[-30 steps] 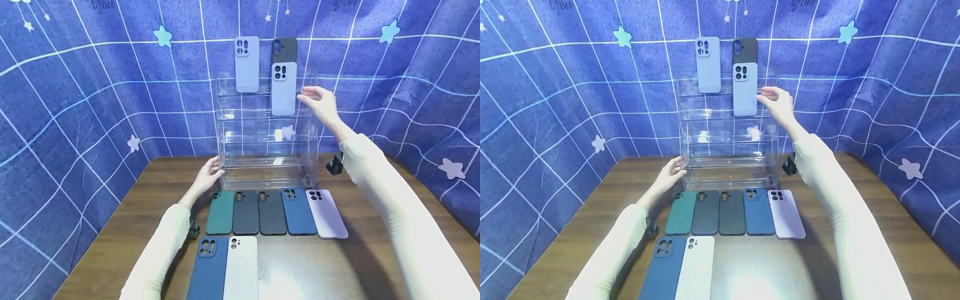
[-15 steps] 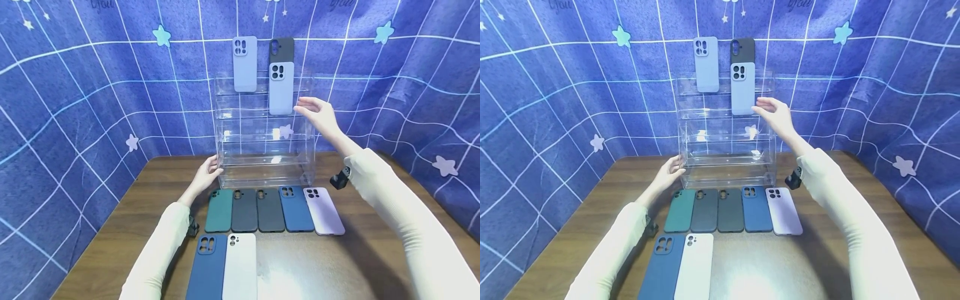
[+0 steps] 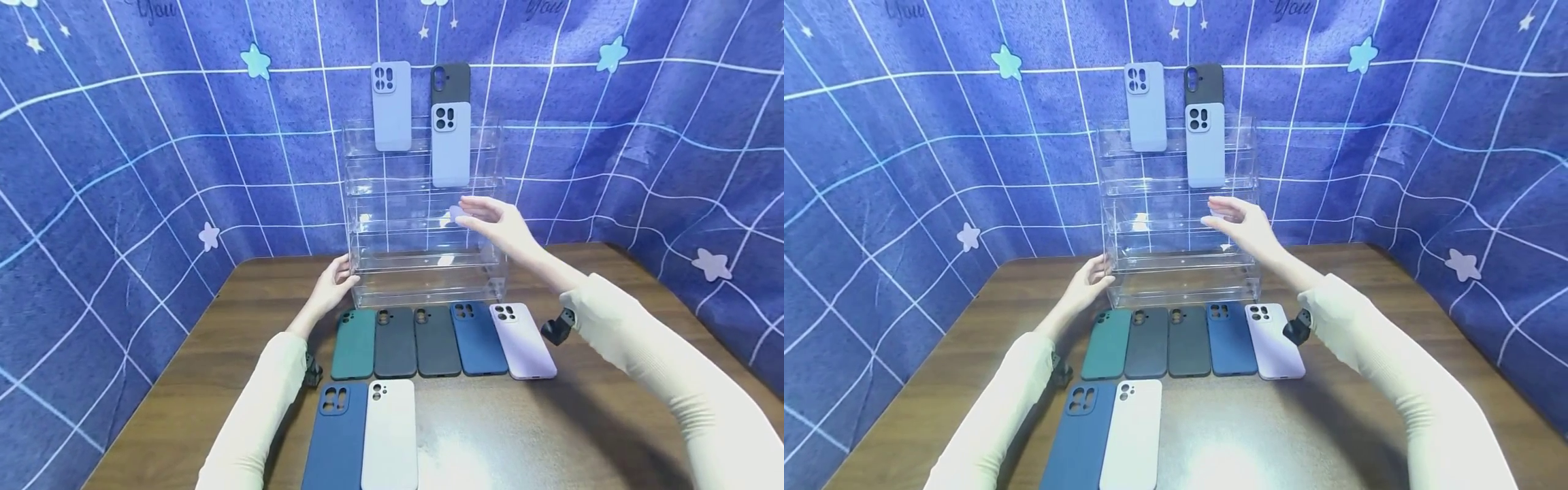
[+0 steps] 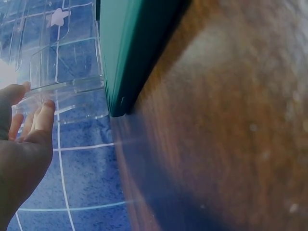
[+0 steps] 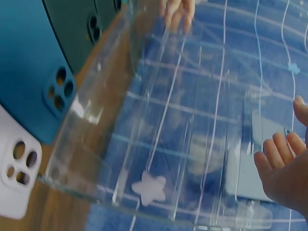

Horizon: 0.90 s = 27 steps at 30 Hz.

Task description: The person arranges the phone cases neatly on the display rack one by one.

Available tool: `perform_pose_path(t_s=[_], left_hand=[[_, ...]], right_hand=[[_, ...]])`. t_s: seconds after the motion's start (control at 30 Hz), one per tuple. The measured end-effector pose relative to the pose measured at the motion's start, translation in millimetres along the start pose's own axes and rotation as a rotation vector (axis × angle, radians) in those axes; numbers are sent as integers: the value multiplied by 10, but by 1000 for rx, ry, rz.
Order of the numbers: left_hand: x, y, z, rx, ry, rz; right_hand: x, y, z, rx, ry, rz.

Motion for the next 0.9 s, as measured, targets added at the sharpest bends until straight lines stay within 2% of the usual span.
perform_pose_path(t_s=[0.27, 0.43, 0.63, 0.83, 0.9], left_hand=[[19, 9, -12, -22, 15, 24], [-40, 15, 109, 18, -1, 7], [-137, -29, 329, -25, 12, -5], [-153, -54, 374, -22, 16, -18], [-129, -44, 324, -17, 27, -18]], right_hand=[[245, -182, -55, -53, -17, 64], [374, -286, -155, -63, -41, 95], [517, -421, -269, -73, -54, 147], [639, -586, -359, -88, -51, 200], [681, -643, -395, -71, -55, 222]])
Point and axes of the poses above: each hand's wrist, its own x-axis away from the middle knuckle, its own y-axis out of the back of the hand, z = x × y, the point moved 2 cm from there along -x, towards the middle knuckle, and after that the axes turned 13 degrees about -x, right-handed, at the moved point
